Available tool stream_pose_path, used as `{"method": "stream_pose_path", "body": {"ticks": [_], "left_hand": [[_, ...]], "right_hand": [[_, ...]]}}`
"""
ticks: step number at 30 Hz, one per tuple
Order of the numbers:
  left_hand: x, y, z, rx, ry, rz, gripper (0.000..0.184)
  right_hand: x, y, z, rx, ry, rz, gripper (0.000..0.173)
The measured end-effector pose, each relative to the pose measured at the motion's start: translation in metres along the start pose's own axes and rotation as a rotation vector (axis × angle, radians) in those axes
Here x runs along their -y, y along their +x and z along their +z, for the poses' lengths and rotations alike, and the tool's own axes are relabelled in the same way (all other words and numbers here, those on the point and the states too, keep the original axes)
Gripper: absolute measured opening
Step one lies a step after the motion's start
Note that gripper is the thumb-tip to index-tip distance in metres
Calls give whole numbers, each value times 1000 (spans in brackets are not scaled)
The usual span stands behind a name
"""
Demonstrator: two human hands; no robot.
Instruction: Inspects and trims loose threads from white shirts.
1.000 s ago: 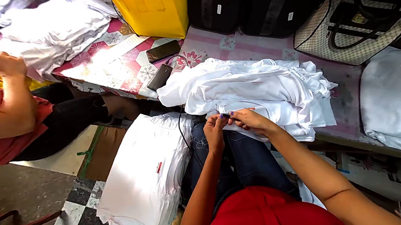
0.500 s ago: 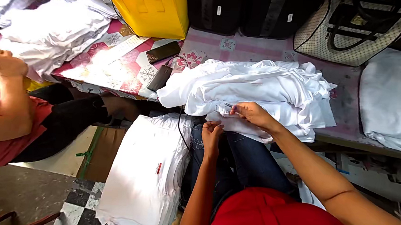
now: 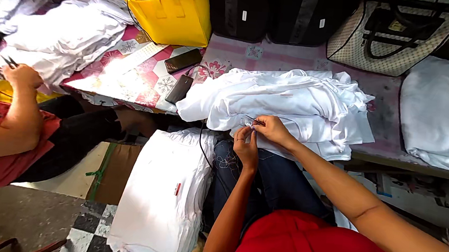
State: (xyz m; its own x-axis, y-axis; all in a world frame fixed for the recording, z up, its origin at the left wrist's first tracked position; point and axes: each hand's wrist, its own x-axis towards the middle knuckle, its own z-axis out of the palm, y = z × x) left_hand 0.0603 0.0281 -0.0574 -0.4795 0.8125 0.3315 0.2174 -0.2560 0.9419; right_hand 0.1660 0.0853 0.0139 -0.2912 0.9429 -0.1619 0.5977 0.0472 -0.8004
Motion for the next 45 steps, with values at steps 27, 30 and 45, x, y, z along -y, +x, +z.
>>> {"method": "stream_pose_path", "body": {"ticks": [27, 30, 45], "left_hand": [[-5, 9, -11, 128, 221, 226, 18], [2, 7, -13, 171, 212, 153, 7], [-10, 14, -23, 306, 75, -181, 15]], "right_hand": [[12, -4, -7, 79, 563, 355, 22], [14, -7, -8, 69, 596, 380, 21], [-4, -3, -9, 33, -89, 64, 18]]}}
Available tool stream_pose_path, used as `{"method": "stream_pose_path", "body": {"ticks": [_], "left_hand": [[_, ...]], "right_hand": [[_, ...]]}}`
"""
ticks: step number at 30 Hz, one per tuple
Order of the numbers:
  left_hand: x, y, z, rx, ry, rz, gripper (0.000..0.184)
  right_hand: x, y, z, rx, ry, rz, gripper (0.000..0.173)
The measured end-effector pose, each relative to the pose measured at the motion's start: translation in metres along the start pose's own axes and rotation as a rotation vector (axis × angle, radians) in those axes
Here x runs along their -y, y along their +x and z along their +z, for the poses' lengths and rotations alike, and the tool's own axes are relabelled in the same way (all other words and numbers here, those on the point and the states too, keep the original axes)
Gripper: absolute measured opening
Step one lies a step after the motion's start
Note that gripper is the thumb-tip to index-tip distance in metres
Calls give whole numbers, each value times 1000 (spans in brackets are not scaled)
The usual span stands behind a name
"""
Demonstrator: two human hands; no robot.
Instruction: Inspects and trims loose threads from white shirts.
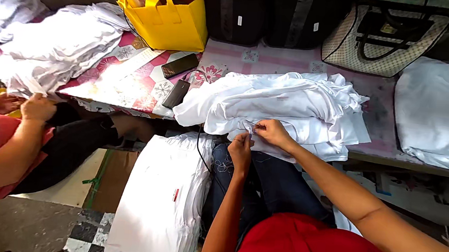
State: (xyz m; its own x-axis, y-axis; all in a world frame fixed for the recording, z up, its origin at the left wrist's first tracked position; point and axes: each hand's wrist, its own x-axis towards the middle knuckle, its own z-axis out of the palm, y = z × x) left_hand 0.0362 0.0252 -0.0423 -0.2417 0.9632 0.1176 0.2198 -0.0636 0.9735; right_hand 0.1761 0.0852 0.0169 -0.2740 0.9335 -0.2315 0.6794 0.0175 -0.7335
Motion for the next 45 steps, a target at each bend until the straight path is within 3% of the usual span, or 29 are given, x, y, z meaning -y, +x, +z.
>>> {"method": "stream_pose_path", "body": {"ticks": [4, 7, 10, 13, 16, 18, 23, 27, 29, 36, 39, 41, 45], "left_hand": [[-11, -12, -15, 26, -84, -128, 16], [-15, -9, -10, 42, -151, -119, 27], [-13, 1, -5, 28, -129, -92, 17], [-16, 4, -19, 183, -30, -204, 15], [-15, 0, -28, 194, -25, -227, 20], [-15, 1, -24, 172, -136, -188, 31], [-7, 9, 1, 31, -514, -169, 5], [-4, -2, 2, 30, -699, -144, 5], [-7, -8, -5, 69, -759, -190, 13], [-15, 5, -8, -72, -660, -209, 22], [-16, 15, -3, -54, -521, -240, 11], [-13, 15, -8, -63, -554, -298, 8], [-19, 11, -22, -112, -743, -599, 20]], "right_hand": [[2, -1, -2, 14, 125, 1, 13], [2, 0, 5, 12, 248, 48, 10], [3, -1, 8, 3, 348, 113, 8], [6, -3, -1, 31, 442, 186, 9], [5, -3, -2, 75, 558, 221, 9], [5, -2, -1, 92, 602, 236, 9], [4, -2, -2, 105, 698, 261, 9], [-4, -4, -8, 124, 770, 256, 8], [-6, -3, -9, 153, 790, 273, 8], [-5, 0, -5, 186, 846, 311, 10], [-5, -1, -2, 162, 772, 279, 8], [-6, -3, -2, 129, 711, 248, 8], [-7, -3, -1, 115, 675, 241, 9]]}}
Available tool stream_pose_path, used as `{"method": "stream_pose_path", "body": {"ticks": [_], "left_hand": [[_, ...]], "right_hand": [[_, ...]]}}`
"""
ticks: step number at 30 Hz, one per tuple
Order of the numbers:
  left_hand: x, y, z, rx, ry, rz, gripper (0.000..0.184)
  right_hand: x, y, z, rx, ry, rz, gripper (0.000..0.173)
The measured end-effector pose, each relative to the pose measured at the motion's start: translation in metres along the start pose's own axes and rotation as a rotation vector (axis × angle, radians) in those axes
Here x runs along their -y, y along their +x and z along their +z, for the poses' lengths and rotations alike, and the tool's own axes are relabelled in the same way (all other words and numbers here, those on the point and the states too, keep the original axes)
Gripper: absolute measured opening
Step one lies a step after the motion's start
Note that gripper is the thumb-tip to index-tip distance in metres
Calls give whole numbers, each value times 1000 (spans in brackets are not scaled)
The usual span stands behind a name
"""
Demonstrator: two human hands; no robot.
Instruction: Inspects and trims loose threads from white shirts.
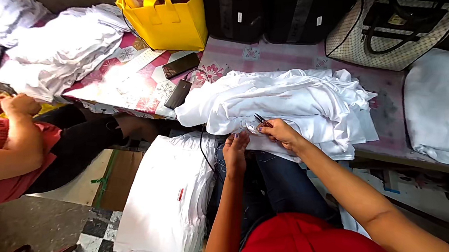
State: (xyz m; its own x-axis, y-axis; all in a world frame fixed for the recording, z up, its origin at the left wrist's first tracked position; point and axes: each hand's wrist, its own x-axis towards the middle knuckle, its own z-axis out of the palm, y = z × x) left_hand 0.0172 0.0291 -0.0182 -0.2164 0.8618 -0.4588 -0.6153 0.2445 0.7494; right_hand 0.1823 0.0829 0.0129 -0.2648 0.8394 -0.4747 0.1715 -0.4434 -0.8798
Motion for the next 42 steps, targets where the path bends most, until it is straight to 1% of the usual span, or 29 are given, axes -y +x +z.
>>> {"method": "stream_pose_path", "body": {"ticks": [3, 5, 6, 9, 12, 13, 15, 16, 17, 18, 20, 22, 23, 24, 25, 26, 28, 30, 32, 34, 37, 39, 42], "left_hand": [[1, 0, 9, 72, -101, -131, 28], [2, 0, 18, 67, -141, -135, 27], [2, 0, 21, 59, -155, -118, 25], [-1, -4, 24, 52, -174, -42, 19], [-3, -10, 26, 42, -148, 14, 16], [-2, -11, 27, 43, -131, 32, 15], [0, -11, 27, 43, -121, 76, 13], [0, -9, 26, 48, -126, 97, 14], [0, -8, 24, 57, -134, 117, 15], [0, -7, 21, 71, -140, 137, 16], [2, -5, 19, 99, -140, 155, 18], [4, -4, 19, 106, -155, 135, 17], [5, -4, 19, 104, -165, 119, 17], [5, -4, 21, 95, -176, 106, 16], [5, -5, 22, 85, -187, 93, 16], [5, -5, 24, 70, -201, 82, 16], [4, -6, 26, 45, -226, 71, 16], [3, -5, 26, 27, -245, 64, 16], [3, -4, 26, 31, -247, 65, 16], [3, -3, 26, 34, -249, 67, 15], [0, -4, 28, 13, -267, 41, 14], [-2, -5, 30, 1, -275, 30, 14], [-2, -6, 30, 9, -282, 25, 14]], "right_hand": [[3, 3, 6, 6, -10, 21, 8], [4, 0, 9, -65, -124, -67, 8], [3, -3, 9, -130, -213, -155, 9], [-5, -20, 13, -363, -489, -516, 16], [-15, -27, 23, -494, -737, -836, 16], [-17, -27, 27, -524, -810, -899, 16], [-18, -23, 32, -575, -896, -952, 14], [-17, -21, 34, -579, -891, -939, 14], [-14, -21, 36, -552, -847, -880, 13], [-10, -22, 36, -483, -759, -761, 15], [4, -25, 29, -262, -427, -403, 16], [9, -23, 23, -93, 88, -122, 8], [9, -24, 19, -18, 286, -29, 11], [9, -25, 15, 12, 350, -8, 13], [7, -28, 13, -11, 274, -58, 11], [5, -30, 11, -66, 109, -152, 13], [-3, -34, 7, -160, -218, -358, 25], [-12, -38, 4, -217, -423, -513, 31], [-20, -39, 3, -288, -650, -652, 42], [-29, -34, 4, -380, -857, -798, 45], [-39, -27, 0, -444, -975, -946, 43], [-42, -26, -4, -447, -1006, -974, 42], [-45, -25, -4, -460, -1040, -957, 44]]}}
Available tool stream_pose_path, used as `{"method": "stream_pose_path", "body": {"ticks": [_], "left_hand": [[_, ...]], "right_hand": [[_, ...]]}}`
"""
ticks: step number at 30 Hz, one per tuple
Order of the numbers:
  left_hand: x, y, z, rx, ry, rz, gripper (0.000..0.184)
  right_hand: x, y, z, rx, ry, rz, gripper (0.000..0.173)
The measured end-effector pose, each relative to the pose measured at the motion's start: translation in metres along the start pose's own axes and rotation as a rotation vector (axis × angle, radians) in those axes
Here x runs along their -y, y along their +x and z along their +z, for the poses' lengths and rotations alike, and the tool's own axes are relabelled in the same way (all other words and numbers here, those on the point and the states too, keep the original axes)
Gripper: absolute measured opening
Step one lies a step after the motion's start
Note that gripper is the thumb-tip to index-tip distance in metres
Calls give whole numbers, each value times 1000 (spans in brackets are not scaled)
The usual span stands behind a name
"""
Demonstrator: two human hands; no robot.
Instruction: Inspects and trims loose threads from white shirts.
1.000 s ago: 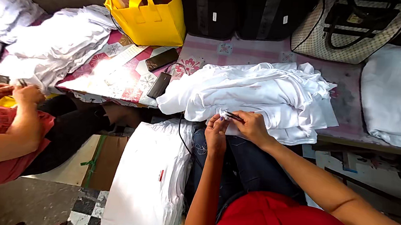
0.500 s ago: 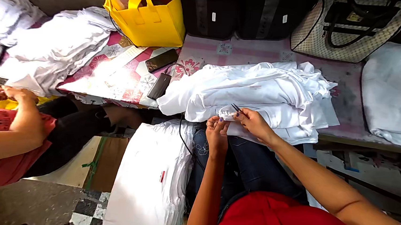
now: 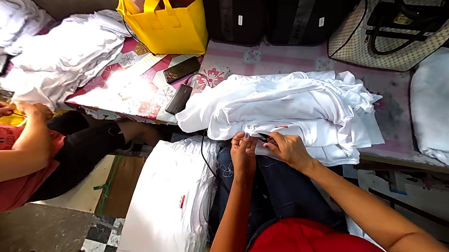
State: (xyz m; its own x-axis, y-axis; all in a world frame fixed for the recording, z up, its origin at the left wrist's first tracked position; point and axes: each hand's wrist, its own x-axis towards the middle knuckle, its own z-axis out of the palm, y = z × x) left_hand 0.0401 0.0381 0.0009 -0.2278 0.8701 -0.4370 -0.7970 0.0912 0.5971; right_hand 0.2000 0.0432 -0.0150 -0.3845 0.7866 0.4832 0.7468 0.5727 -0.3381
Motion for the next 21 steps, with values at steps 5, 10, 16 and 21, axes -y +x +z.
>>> {"method": "stream_pose_path", "body": {"ticks": [5, 10, 16, 21], "left_hand": [[3, 1, -2, 31, -1, 15, 15], [3, 0, -3, 42, -6, 24, 14], [8, -2, -6, 47, -40, -3, 13], [11, -2, -3, 26, 113, 95, 20]], "right_hand": [[2, 11, 8, -16, -15, 9, 43], [1, 17, 13, -40, -61, -52, 43], [-1, 15, 14, -65, -118, -69, 39], [4, 14, -1, 184, 391, 344, 36]]}}
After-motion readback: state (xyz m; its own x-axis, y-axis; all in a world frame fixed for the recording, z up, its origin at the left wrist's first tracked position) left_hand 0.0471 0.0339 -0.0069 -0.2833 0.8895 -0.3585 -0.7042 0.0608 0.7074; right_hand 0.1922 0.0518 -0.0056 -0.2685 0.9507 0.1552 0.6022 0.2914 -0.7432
